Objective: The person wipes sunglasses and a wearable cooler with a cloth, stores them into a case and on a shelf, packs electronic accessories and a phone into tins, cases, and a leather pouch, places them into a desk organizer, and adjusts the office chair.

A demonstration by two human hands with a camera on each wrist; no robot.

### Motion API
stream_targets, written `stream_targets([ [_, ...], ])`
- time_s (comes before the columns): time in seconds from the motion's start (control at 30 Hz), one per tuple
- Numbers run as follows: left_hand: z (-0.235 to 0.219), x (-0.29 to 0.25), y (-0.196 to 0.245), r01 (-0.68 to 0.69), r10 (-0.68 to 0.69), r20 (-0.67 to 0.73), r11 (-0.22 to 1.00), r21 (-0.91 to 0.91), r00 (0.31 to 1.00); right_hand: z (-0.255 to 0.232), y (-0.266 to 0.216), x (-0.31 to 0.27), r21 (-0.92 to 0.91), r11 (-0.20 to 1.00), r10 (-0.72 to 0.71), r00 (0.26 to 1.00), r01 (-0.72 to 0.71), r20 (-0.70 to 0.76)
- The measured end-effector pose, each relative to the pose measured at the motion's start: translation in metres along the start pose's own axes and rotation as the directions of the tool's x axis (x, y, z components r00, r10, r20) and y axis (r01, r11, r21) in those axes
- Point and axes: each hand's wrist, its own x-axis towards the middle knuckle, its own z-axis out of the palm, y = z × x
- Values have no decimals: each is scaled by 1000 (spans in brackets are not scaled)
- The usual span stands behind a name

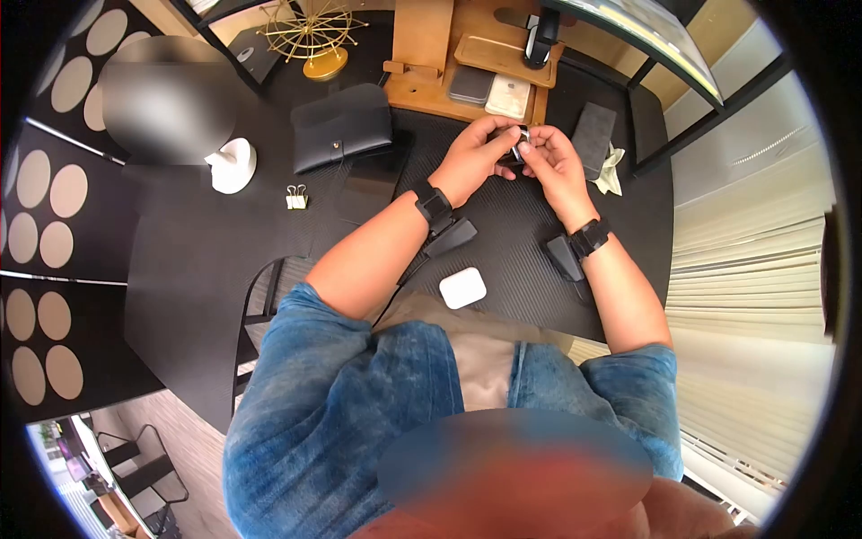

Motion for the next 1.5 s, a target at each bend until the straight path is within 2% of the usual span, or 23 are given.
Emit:
stream_targets([
  [0.17,2,3,-5,-16,16,-5,1000,9,1000,-3,3,3,-6,999,32,999,-32,14],
  [0.37,11,6,-7,-53,58,-80,996,70,995,-5,5,4,-12,999,45,999,-45,-8],
  [0.57,7,11,4,123,-121,-37,990,69,992,-3,2,4,-24,998,57,996,-59,-70],
  [0.73,0,11,1,72,-72,3,996,62,997,0,-1,8,-39,992,115,992,-117,-55],
  [0.8,-3,9,1,72,-73,56,997,16,996,2,-2,6,-46,994,98,994,-101,-57],
  [1.0,-2,4,3,55,-55,-9,998,10,998,6,-4,5,-57,991,116,991,-120,-64],
  [1.13,-5,4,7,95,-95,9,994,-46,995,2,-5,6,-39,990,133,990,-135,-42],
  [1.23,-10,6,3,124,-120,55,990,-68,991,-1,-6,4,26,988,154,987,-153,-47],
  [1.3,-12,7,3,118,-106,81,980,-158,991,-4,-6,5,63,986,154,987,-151,-43],
  [1.47,-5,5,3,111,-106,66,991,-78,992,2,3,5,66,995,73,996,-70,-44],
  [1.5,-2,4,1,74,-74,34,997,-26,997,2,3,5,48,997,68,997,-66,-43],
])
